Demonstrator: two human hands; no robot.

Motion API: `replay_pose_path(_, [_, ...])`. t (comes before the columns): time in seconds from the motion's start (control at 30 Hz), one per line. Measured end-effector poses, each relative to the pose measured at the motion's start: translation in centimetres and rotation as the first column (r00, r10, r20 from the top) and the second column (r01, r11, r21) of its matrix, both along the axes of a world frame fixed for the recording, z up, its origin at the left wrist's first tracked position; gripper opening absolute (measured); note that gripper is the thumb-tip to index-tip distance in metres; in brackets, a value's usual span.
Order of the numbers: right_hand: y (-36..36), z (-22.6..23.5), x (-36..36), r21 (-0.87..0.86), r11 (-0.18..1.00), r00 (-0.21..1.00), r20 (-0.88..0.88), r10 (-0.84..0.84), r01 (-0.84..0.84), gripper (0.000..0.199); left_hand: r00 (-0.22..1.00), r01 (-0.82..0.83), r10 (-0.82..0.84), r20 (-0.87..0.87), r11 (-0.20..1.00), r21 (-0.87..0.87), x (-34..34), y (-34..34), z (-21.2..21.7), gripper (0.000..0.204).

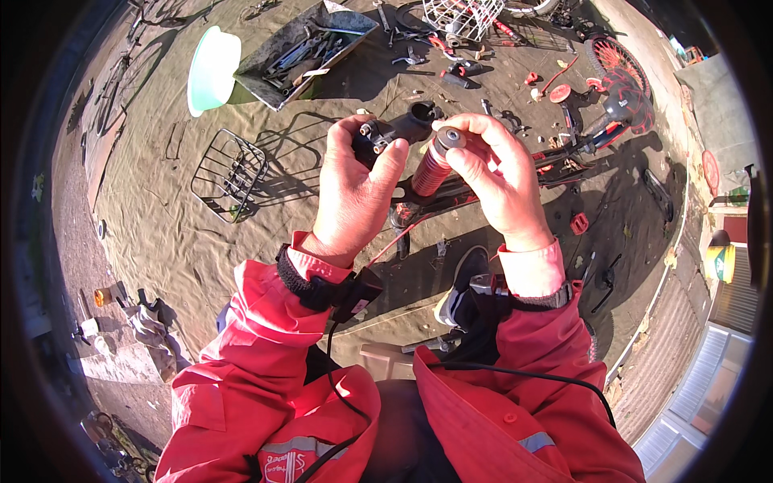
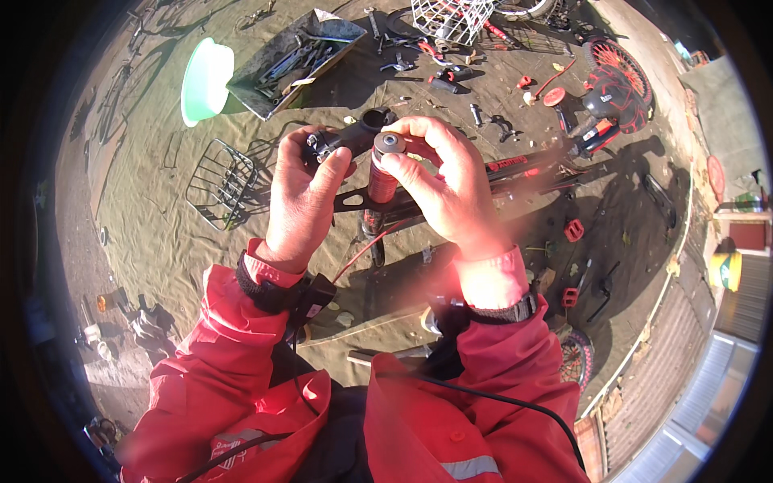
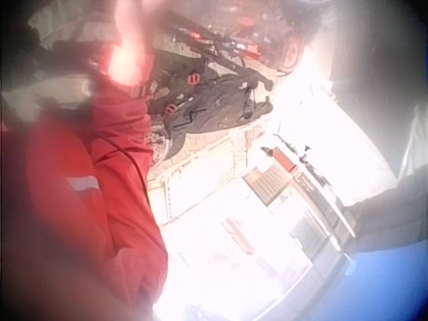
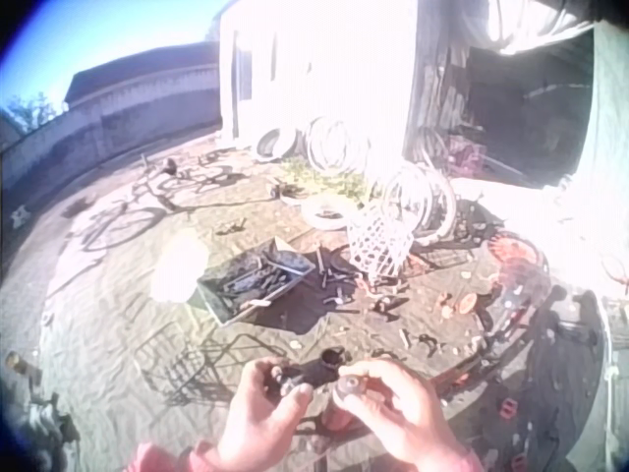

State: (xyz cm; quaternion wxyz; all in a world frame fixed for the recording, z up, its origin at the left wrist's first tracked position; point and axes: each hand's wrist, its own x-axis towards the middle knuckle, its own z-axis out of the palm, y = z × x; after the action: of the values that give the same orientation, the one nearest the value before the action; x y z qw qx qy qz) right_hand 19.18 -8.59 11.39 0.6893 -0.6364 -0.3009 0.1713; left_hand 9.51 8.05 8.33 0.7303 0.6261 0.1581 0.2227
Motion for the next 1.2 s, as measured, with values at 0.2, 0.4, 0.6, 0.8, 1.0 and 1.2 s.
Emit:
replay_pose_path(0.2, [-0.1, 0.3, 0.1, -0.004, 1.0, 0.999, -0.03, -0.024, 0.024, 0.027, 1.0, 0.007, -0.007, 0.004, 1.0, 0.0, 0.0, -0.1, 0.2, 0.047])
replay_pose_path(0.4, [-0.1, 0.6, 0.2, 0.028, 1.0, 0.999, -0.044, -0.006, 0.007, 0.028, 1.0, 0.009, -0.009, 0.011, 1.0, -0.001, 0.0, -0.2, 0.3, 0.048])
replay_pose_path(0.6, [0.0, 0.8, 0.2, 0.075, 0.997, 0.999, -0.032, -0.009, 0.011, 0.026, 1.0, 0.009, -0.009, 0.011, 1.0, 0.024, 0.0, -0.3, 0.3, 0.047])
replay_pose_path(0.8, [0.3, 1.0, 0.1, 0.085, 0.995, 0.999, -0.01, -0.051, 0.051, 0.025, 1.0, 0.019, -0.018, -0.016, 0.998, 0.053, -0.2, -0.4, 0.3, 0.046])
replay_pose_path(1.0, [0.3, 1.5, 0.2, 0.073, 0.99, 0.992, 0.037, -0.122, 0.119, 0.026, 1.0, 0.014, -0.011, -0.025, 0.991, 0.134, -0.3, -0.4, 0.4, 0.048])
replay_pose_path(1.2, [0.6, 1.9, 0.2, 0.097, 0.985, 0.988, 0.038, -0.149, 0.145, 0.024, 0.997, 0.023, -0.04, 0.069, 0.974, 0.226, -0.2, -0.5, -0.1, 0.049])
